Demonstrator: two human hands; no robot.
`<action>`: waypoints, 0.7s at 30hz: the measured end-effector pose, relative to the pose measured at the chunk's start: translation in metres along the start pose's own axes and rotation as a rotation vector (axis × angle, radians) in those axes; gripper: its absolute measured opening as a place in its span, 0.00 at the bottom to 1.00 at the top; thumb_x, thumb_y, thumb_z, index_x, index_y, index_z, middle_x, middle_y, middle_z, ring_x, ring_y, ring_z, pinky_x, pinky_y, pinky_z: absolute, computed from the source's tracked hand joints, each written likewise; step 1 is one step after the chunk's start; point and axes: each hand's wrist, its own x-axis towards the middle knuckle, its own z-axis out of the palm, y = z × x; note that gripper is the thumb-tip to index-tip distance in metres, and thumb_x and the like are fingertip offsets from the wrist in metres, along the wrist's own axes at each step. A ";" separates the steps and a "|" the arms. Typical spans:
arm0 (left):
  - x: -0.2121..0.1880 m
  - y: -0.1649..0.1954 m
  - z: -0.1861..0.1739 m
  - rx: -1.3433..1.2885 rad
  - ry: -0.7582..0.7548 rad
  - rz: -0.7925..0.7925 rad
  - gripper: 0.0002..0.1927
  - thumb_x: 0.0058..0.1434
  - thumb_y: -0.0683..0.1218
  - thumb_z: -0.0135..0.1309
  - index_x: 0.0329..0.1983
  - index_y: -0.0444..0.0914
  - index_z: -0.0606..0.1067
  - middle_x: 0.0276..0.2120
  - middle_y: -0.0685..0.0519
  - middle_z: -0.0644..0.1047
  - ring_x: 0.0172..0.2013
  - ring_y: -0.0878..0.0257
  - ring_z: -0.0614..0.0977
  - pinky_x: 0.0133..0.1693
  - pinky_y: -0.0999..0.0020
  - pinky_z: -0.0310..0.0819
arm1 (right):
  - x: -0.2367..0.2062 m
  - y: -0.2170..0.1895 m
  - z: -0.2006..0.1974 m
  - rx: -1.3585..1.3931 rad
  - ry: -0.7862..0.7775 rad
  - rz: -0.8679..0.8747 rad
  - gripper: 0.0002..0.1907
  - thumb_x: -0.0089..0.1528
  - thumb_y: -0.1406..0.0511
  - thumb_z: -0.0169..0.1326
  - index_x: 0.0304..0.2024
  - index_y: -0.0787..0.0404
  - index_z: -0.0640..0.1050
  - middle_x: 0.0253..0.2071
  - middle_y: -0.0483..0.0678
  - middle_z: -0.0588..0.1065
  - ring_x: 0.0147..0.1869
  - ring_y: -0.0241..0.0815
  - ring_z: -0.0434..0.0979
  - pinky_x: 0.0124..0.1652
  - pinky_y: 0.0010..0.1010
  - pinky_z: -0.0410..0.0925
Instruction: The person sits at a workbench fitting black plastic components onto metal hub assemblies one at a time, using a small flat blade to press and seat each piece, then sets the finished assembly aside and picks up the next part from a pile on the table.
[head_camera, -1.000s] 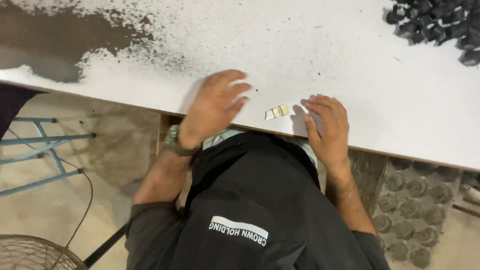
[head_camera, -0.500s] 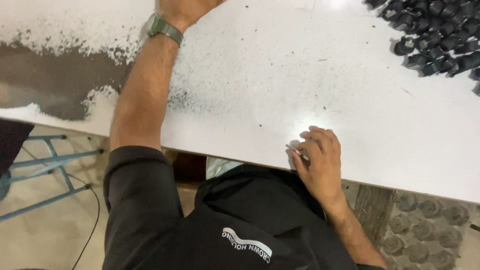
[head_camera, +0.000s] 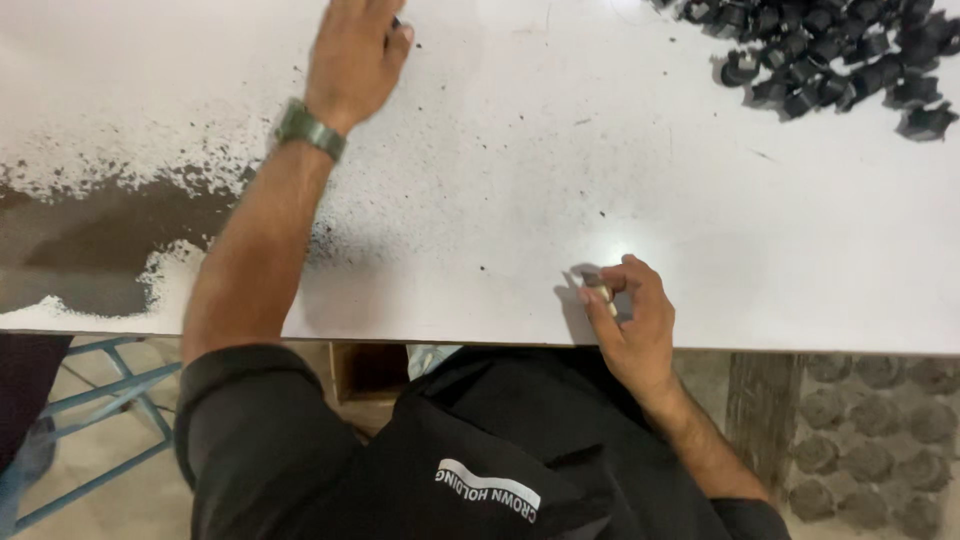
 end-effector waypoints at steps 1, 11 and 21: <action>-0.018 0.013 0.010 -0.034 0.067 0.149 0.13 0.77 0.45 0.54 0.59 0.32 0.75 0.55 0.39 0.75 0.59 0.43 0.73 0.61 0.47 0.68 | -0.002 0.004 -0.002 0.034 0.012 0.001 0.17 0.64 0.68 0.61 0.51 0.66 0.70 0.36 0.47 0.75 0.42 0.43 0.78 0.70 0.48 0.64; -0.143 0.180 0.026 -0.110 -0.189 0.354 0.20 0.68 0.53 0.54 0.58 0.39 0.76 0.63 0.45 0.71 0.66 0.46 0.65 0.66 0.45 0.58 | -0.026 0.001 -0.026 -0.297 0.058 -0.163 0.11 0.66 0.70 0.60 0.48 0.63 0.73 0.45 0.49 0.75 0.52 0.49 0.73 0.71 0.58 0.57; -0.209 0.174 -0.022 -0.420 0.234 -0.292 0.14 0.75 0.52 0.52 0.46 0.36 0.77 0.37 0.48 0.80 0.35 0.60 0.82 0.37 0.63 0.77 | -0.027 0.005 -0.021 -0.349 0.075 -0.196 0.09 0.66 0.71 0.61 0.46 0.61 0.73 0.42 0.49 0.73 0.53 0.52 0.71 0.71 0.61 0.54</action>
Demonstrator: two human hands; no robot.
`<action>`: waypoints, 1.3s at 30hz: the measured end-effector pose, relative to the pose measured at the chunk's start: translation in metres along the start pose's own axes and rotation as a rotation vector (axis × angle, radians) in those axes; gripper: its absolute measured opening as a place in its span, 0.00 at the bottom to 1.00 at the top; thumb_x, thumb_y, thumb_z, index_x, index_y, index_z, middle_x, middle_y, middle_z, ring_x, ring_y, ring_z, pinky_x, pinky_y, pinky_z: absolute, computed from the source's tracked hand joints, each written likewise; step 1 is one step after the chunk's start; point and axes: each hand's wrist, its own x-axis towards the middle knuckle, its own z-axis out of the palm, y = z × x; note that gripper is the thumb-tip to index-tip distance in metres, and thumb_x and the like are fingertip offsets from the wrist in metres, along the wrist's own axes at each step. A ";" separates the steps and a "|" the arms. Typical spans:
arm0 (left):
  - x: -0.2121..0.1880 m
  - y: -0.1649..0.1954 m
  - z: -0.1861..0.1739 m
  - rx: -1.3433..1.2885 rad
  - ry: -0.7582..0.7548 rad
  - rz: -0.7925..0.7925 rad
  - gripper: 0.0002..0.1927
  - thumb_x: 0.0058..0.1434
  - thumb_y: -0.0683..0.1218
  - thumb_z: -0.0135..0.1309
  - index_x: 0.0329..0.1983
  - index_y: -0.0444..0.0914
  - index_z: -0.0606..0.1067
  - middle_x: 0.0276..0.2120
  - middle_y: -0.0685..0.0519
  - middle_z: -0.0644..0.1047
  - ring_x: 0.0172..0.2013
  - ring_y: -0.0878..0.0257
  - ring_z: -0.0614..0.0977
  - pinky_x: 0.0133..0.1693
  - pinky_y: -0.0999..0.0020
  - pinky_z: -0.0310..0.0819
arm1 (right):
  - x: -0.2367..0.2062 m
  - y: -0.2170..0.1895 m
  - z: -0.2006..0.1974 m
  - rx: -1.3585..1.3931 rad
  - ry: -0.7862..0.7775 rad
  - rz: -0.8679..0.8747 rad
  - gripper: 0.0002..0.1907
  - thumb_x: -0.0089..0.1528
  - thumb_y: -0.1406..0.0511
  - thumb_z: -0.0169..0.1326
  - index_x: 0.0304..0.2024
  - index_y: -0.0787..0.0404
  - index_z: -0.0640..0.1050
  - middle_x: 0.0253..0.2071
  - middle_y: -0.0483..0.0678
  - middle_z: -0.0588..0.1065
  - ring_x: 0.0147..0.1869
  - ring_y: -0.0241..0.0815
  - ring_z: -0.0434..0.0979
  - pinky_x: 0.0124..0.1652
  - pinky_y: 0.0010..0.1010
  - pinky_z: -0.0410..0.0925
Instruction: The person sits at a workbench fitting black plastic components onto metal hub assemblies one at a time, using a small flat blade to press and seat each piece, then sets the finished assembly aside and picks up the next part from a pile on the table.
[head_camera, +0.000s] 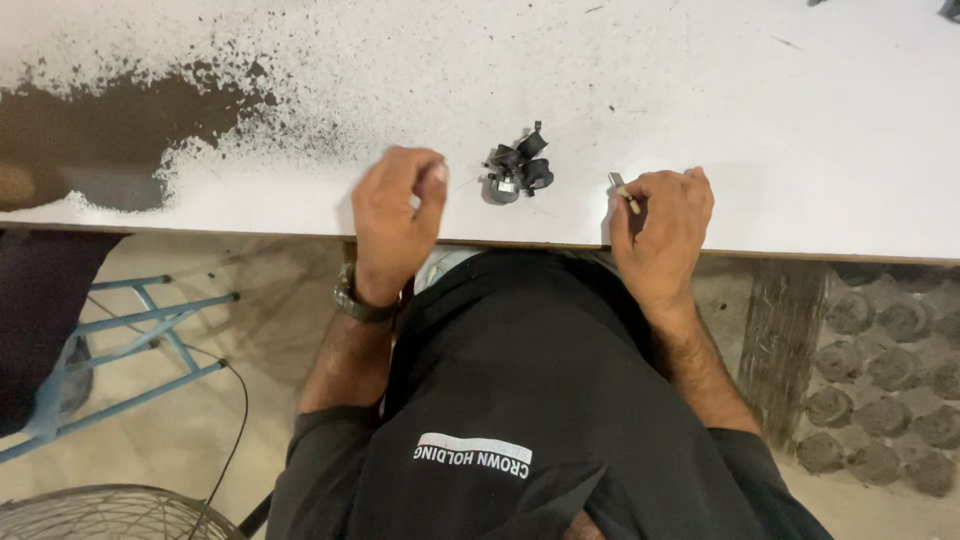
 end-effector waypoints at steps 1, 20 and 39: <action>-0.009 0.001 0.001 0.076 -0.056 0.011 0.14 0.72 0.53 0.56 0.42 0.37 0.78 0.33 0.50 0.80 0.31 0.61 0.81 0.33 0.64 0.75 | 0.000 0.001 0.002 0.001 0.007 -0.006 0.09 0.66 0.71 0.61 0.46 0.61 0.74 0.42 0.49 0.73 0.54 0.53 0.71 0.71 0.61 0.54; -0.034 0.025 0.020 0.120 -0.163 -0.031 0.10 0.59 0.43 0.63 0.43 0.41 0.76 0.38 0.52 0.78 0.37 0.53 0.83 0.36 0.59 0.77 | -0.011 -0.030 0.007 0.125 -0.174 -0.266 0.11 0.58 0.67 0.64 0.44 0.56 0.83 0.45 0.46 0.71 0.66 0.53 0.68 0.74 0.64 0.40; -0.026 0.017 0.008 -0.242 -0.450 -0.087 0.19 0.60 0.43 0.63 0.54 0.40 0.76 0.47 0.52 0.79 0.48 0.56 0.83 0.49 0.63 0.80 | -0.022 -0.030 0.003 0.095 -0.123 -0.332 0.24 0.55 0.55 0.75 0.49 0.55 0.82 0.47 0.48 0.69 0.66 0.55 0.67 0.75 0.66 0.34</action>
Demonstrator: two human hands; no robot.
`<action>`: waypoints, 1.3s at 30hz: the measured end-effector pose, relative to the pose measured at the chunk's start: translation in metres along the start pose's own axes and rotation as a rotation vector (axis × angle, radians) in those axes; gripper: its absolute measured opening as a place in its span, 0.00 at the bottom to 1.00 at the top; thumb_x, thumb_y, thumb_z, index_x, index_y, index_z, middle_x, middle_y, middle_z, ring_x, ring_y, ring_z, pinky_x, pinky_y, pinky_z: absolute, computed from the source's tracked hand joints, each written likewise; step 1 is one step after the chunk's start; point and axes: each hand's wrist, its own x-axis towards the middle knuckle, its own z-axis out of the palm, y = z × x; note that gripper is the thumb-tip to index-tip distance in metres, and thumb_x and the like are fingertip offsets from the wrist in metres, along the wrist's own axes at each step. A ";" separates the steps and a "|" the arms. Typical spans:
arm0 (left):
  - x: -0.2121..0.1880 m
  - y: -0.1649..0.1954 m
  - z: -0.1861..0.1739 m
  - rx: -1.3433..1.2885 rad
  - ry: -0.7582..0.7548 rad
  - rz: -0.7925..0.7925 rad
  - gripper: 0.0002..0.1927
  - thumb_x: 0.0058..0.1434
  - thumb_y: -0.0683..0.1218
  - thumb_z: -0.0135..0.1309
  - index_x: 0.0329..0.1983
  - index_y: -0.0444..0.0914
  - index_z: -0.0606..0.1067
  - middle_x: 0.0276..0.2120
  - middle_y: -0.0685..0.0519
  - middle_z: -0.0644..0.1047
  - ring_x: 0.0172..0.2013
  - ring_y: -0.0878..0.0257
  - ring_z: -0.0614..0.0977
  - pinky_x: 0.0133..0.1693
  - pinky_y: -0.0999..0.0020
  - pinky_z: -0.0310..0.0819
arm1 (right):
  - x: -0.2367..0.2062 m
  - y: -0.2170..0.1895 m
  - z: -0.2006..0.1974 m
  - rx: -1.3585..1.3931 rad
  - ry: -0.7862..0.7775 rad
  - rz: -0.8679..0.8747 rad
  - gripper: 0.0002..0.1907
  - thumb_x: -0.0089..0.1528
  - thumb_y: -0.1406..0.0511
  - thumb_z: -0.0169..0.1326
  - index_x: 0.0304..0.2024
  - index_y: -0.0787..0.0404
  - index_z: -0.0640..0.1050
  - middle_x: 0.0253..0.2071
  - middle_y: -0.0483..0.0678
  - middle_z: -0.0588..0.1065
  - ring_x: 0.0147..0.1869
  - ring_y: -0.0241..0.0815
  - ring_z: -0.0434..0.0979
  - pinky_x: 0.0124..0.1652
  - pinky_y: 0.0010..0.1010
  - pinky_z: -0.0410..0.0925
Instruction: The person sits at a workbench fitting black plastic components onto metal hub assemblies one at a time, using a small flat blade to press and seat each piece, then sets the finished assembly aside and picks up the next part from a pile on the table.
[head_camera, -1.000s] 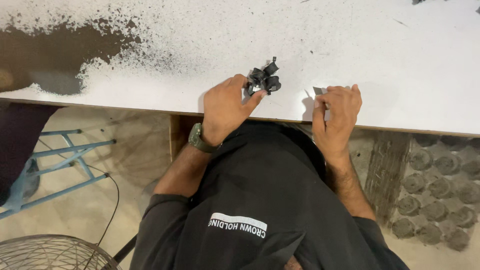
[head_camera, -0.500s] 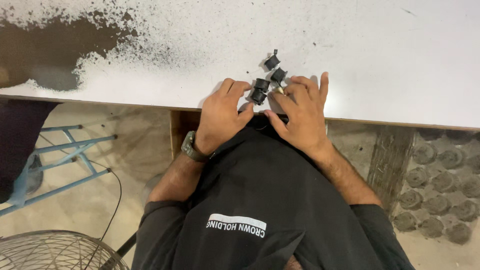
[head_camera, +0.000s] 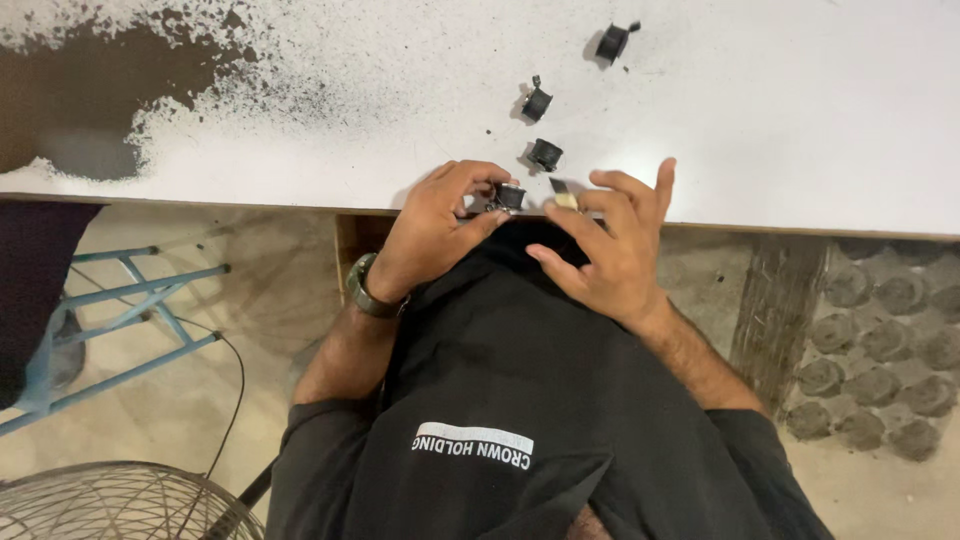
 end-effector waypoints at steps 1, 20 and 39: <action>-0.002 0.000 0.003 -0.036 -0.021 0.011 0.19 0.61 0.43 0.63 0.56 0.40 0.76 0.50 0.51 0.78 0.51 0.57 0.83 0.52 0.63 0.80 | 0.000 0.000 0.003 -0.024 -0.033 0.004 0.27 0.55 0.54 0.75 0.51 0.58 0.82 0.48 0.50 0.70 0.66 0.57 0.66 0.73 0.67 0.33; 0.027 0.032 0.005 0.495 -0.239 0.418 0.25 0.57 0.41 0.58 0.60 0.37 0.75 0.46 0.51 0.75 0.51 0.53 0.75 0.49 0.59 0.71 | 0.000 0.011 0.014 -0.092 -0.007 0.030 0.17 0.56 0.58 0.72 0.38 0.61 0.80 0.45 0.49 0.71 0.64 0.53 0.68 0.73 0.70 0.32; 0.004 0.007 0.026 0.564 0.187 0.431 0.08 0.62 0.42 0.65 0.42 0.40 0.78 0.59 0.50 0.73 0.65 0.52 0.72 0.63 0.51 0.66 | 0.016 0.003 0.000 -0.110 -0.030 0.069 0.16 0.60 0.61 0.72 0.45 0.59 0.81 0.48 0.49 0.69 0.63 0.54 0.66 0.73 0.68 0.33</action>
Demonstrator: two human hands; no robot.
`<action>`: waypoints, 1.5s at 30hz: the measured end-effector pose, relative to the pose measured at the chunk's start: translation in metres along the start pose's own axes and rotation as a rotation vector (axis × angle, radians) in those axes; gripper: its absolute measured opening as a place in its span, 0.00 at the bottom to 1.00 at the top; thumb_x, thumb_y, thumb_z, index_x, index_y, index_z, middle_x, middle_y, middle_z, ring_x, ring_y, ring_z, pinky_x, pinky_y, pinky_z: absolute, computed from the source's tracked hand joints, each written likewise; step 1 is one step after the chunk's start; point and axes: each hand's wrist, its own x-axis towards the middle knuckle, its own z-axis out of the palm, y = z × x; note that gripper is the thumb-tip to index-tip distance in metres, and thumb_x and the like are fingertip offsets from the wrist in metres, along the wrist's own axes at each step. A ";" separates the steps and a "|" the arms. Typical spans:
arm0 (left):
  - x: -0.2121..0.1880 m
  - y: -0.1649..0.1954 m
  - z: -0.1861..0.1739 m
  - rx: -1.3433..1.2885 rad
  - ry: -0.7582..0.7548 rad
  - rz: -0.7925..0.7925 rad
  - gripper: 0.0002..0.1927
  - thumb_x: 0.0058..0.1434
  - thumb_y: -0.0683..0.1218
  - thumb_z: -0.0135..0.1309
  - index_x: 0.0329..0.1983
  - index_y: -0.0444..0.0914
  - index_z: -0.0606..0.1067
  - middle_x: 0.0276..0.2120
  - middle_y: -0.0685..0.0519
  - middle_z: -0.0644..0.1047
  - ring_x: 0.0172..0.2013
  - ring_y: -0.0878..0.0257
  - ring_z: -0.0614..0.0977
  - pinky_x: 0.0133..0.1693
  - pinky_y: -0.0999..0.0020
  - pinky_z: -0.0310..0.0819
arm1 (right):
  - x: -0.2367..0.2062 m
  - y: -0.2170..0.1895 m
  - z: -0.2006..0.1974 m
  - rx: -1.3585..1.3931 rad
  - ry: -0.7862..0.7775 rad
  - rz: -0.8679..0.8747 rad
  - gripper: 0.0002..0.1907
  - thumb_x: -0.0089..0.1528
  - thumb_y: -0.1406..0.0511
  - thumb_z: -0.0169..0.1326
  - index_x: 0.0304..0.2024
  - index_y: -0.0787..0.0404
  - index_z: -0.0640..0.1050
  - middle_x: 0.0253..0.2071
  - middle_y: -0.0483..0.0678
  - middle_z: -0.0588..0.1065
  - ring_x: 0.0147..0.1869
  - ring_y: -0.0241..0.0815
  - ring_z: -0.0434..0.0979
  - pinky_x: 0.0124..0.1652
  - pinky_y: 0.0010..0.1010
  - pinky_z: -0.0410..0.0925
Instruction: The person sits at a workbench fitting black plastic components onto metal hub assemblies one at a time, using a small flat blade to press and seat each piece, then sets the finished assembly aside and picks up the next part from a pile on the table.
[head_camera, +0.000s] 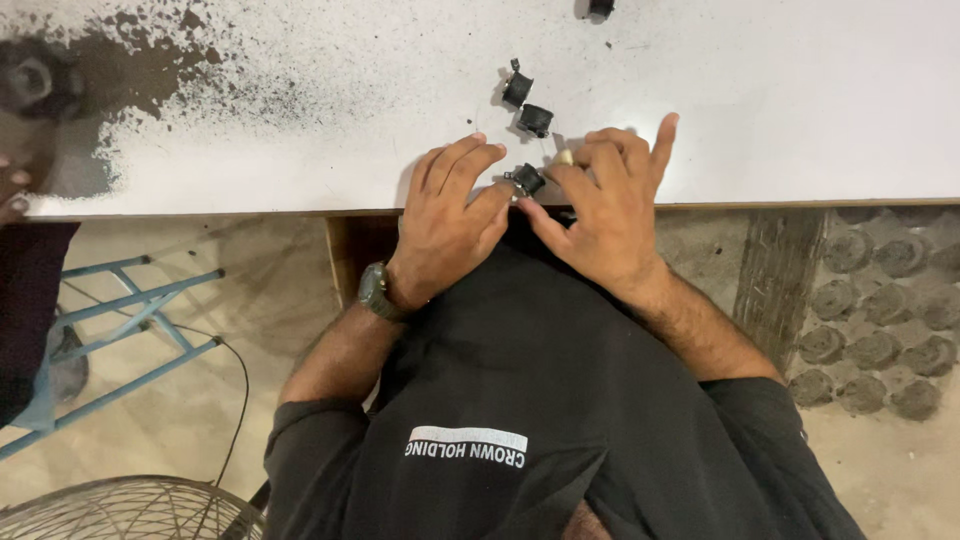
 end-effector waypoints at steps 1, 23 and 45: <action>-0.004 0.000 0.004 -0.020 0.020 -0.031 0.08 0.62 0.42 0.65 0.42 0.40 0.79 0.59 0.50 0.73 0.65 0.52 0.72 0.64 0.50 0.65 | -0.004 0.001 -0.001 0.018 0.035 -0.021 0.16 0.60 0.62 0.72 0.46 0.59 0.82 0.47 0.49 0.69 0.63 0.55 0.67 0.72 0.67 0.33; -0.021 0.002 0.030 -0.061 0.149 -0.041 0.09 0.58 0.40 0.67 0.39 0.41 0.79 0.59 0.49 0.74 0.65 0.49 0.70 0.69 0.43 0.57 | -0.022 0.002 0.027 0.288 0.084 -0.052 0.15 0.57 0.78 0.64 0.42 0.61 0.75 0.40 0.49 0.76 0.56 0.52 0.78 0.75 0.62 0.49; -0.016 0.005 0.032 -0.140 0.106 -0.173 0.04 0.63 0.40 0.61 0.38 0.42 0.77 0.54 0.56 0.78 0.67 0.56 0.70 0.72 0.47 0.47 | -0.033 0.009 0.035 0.292 0.088 -0.198 0.19 0.59 0.80 0.64 0.46 0.61 0.73 0.38 0.49 0.74 0.61 0.53 0.80 0.76 0.61 0.48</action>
